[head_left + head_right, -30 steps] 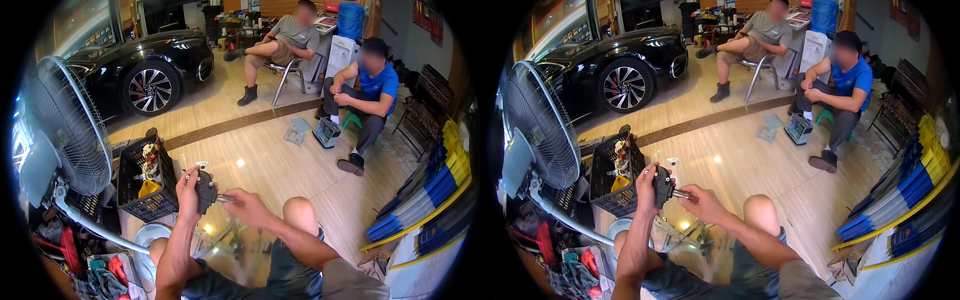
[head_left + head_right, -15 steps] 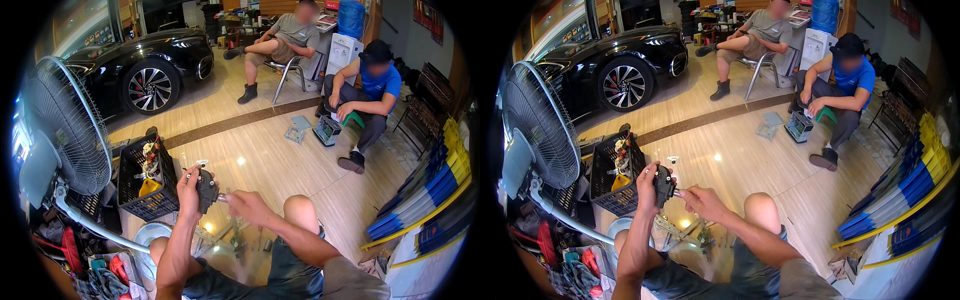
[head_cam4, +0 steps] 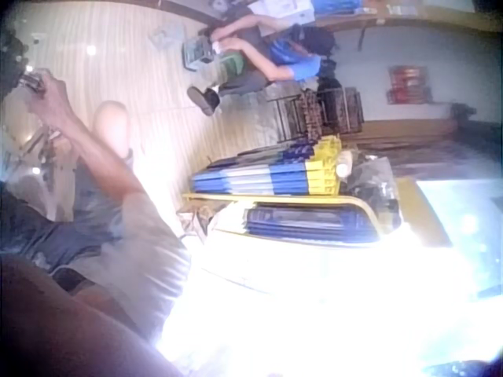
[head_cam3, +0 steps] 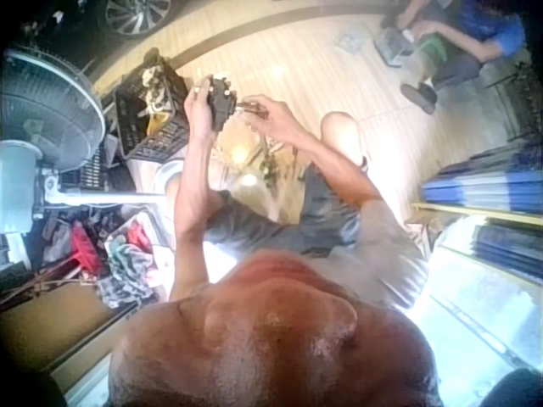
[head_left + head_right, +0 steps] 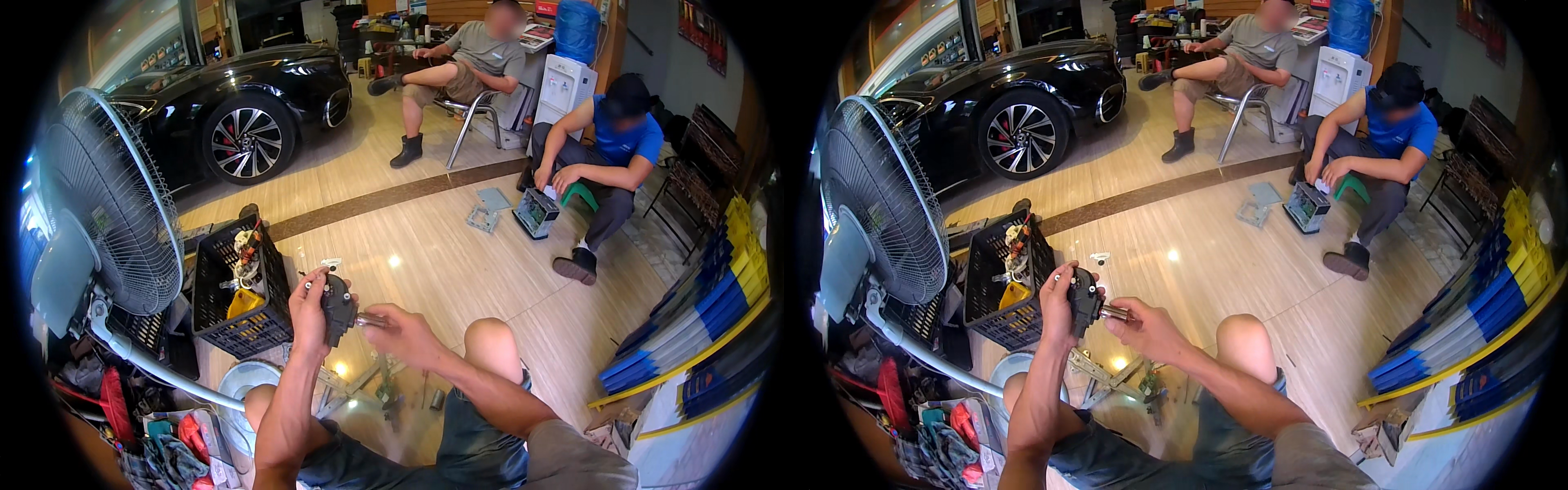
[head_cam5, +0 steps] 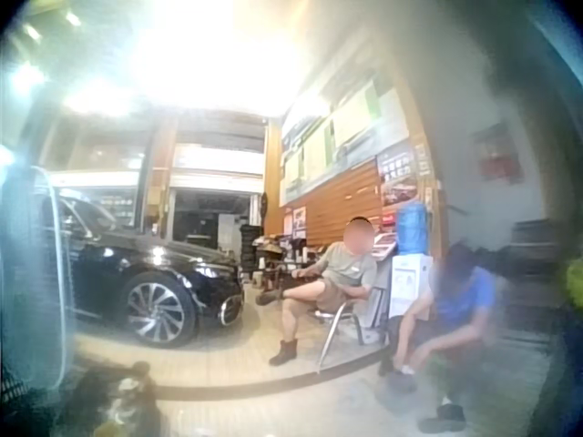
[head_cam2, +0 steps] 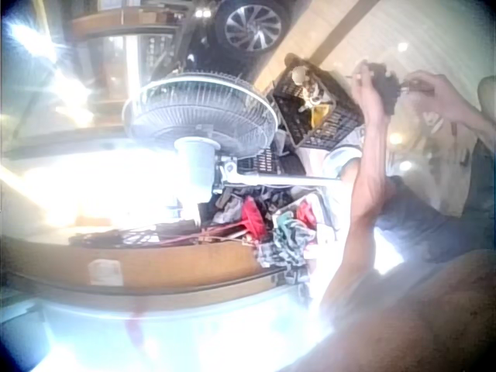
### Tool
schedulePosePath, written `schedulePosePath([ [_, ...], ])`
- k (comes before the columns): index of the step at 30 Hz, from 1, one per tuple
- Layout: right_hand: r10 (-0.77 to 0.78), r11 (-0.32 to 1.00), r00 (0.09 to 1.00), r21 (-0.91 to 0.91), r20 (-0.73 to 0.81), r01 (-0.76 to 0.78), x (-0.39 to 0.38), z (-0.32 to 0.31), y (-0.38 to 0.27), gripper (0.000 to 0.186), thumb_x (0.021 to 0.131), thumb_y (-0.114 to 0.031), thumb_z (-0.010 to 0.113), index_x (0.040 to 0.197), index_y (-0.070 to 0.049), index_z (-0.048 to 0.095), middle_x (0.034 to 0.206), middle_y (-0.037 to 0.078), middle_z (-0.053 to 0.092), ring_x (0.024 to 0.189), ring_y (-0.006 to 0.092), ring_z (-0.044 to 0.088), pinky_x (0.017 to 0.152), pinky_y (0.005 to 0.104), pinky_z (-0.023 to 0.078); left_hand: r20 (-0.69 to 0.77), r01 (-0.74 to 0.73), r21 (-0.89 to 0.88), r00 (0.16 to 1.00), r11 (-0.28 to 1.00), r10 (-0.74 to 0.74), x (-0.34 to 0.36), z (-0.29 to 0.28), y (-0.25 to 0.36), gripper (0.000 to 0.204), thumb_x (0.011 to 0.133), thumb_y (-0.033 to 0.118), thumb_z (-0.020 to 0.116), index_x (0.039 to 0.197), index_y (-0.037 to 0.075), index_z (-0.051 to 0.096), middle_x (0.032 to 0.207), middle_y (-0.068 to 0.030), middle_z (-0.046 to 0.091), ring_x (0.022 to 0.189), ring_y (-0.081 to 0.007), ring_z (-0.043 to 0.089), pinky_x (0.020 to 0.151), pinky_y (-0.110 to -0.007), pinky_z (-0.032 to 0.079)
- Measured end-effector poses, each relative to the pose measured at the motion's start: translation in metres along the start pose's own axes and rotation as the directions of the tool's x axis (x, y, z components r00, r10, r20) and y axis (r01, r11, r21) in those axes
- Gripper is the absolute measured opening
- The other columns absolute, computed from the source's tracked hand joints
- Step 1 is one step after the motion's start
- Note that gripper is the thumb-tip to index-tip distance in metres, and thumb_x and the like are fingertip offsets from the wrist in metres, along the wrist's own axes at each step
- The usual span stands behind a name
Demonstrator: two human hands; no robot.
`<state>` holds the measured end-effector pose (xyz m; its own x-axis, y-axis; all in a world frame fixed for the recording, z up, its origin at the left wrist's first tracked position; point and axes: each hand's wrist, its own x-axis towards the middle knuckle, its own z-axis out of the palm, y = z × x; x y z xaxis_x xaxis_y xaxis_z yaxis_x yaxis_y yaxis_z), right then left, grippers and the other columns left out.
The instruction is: The person assembles a small electric motor assembly by hand, inserting a metal rotor into a black plastic housing and pressing the motor cover and components together.
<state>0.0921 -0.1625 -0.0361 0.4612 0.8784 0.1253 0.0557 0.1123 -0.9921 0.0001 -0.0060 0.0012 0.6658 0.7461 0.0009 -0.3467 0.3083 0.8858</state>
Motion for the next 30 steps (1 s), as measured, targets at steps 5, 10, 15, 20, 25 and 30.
schedulePosePath([
  [5, 0.093, 0.985, 0.991, -0.154, 0.098, -0.077, 0.007, -0.008, 0.002, 0.048, 0.097, -0.036, 0.063, 0.123, 0.004, 0.056, 0.089, 0.010, 0.068, 0.072, 0.0134, 0.065, 0.067, 0.0295, 0.054, -0.006, 0.010, 0.001, 1.000, 1.000, -0.010, 0.002, -0.004, 0.000, 0.027, 0.100, 0.025, 0.053, 0.115, 0.002, 0.053, 0.090, -0.0200, 0.069, 0.068, -0.0270, 0.070, 0.060, -0.035, 0.059],
  [10, -0.086, 0.993, 0.996, -0.081, -0.013, 0.084, 0.003, 0.000, 0.007, 0.043, 0.098, -0.034, 0.061, 0.118, 0.004, 0.059, 0.085, 0.008, 0.068, 0.072, 0.0130, 0.065, 0.067, 0.0293, 0.054, 0.008, -0.005, -0.020, 1.000, 1.000, 0.006, 0.003, -0.002, -0.004, 0.026, 0.100, 0.024, 0.054, 0.114, 0.002, 0.053, 0.089, -0.0200, 0.068, 0.069, -0.0271, 0.070, 0.061, -0.035, 0.059],
  [15, -0.015, 0.990, 0.997, -0.140, 0.072, 0.025, 0.004, -0.007, 0.001, 0.042, 0.099, -0.033, 0.060, 0.119, 0.004, 0.059, 0.086, 0.010, 0.068, 0.072, 0.0137, 0.065, 0.067, 0.0298, 0.053, 0.006, 0.001, -0.012, 1.000, 1.000, -0.001, 0.002, -0.003, -0.001, 0.026, 0.100, 0.023, 0.054, 0.115, 0.002, 0.053, 0.089, -0.0201, 0.068, 0.069, -0.0272, 0.070, 0.061, -0.036, 0.060],
  [20, -0.006, 0.999, 1.000, -0.046, 0.020, 0.007, 0.000, -0.002, -0.003, 0.044, 0.099, -0.039, 0.057, 0.112, 0.003, 0.062, 0.083, 0.010, 0.068, 0.073, 0.0141, 0.065, 0.068, 0.0302, 0.053, 0.008, -0.003, -0.014, 1.000, 1.000, 0.003, 0.002, -0.004, -0.001, 0.026, 0.100, 0.023, 0.054, 0.115, 0.002, 0.053, 0.089, -0.0204, 0.068, 0.069, -0.0273, 0.070, 0.062, -0.036, 0.060],
  [25, -0.125, 0.980, 0.992, -0.156, 0.028, 0.127, 0.005, -0.002, 0.010, 0.048, 0.099, -0.042, 0.056, 0.118, 0.002, 0.058, 0.081, 0.010, 0.068, 0.074, 0.0148, 0.066, 0.068, 0.0303, 0.053, 0.005, -0.008, 0.002, 1.000, 1.000, 0.008, 0.002, -0.003, -0.001, 0.027, 0.100, 0.024, 0.053, 0.116, 0.002, 0.053, 0.091, -0.0207, 0.069, 0.070, -0.0272, 0.070, 0.062, -0.036, 0.060],
  [30, 0.074, 0.986, 0.995, -0.156, 0.073, -0.062, 0.005, -0.005, 0.002, 0.045, 0.098, -0.038, 0.060, 0.119, 0.002, 0.057, 0.082, 0.009, 0.067, 0.075, 0.0140, 0.065, 0.069, 0.0300, 0.052, 0.001, 0.001, -0.005, 1.000, 1.000, -0.001, 0.002, -0.005, 0.000, 0.026, 0.100, 0.022, 0.053, 0.117, 0.002, 0.052, 0.090, -0.0195, 0.069, 0.069, -0.0269, 0.070, 0.060, -0.036, 0.059],
])
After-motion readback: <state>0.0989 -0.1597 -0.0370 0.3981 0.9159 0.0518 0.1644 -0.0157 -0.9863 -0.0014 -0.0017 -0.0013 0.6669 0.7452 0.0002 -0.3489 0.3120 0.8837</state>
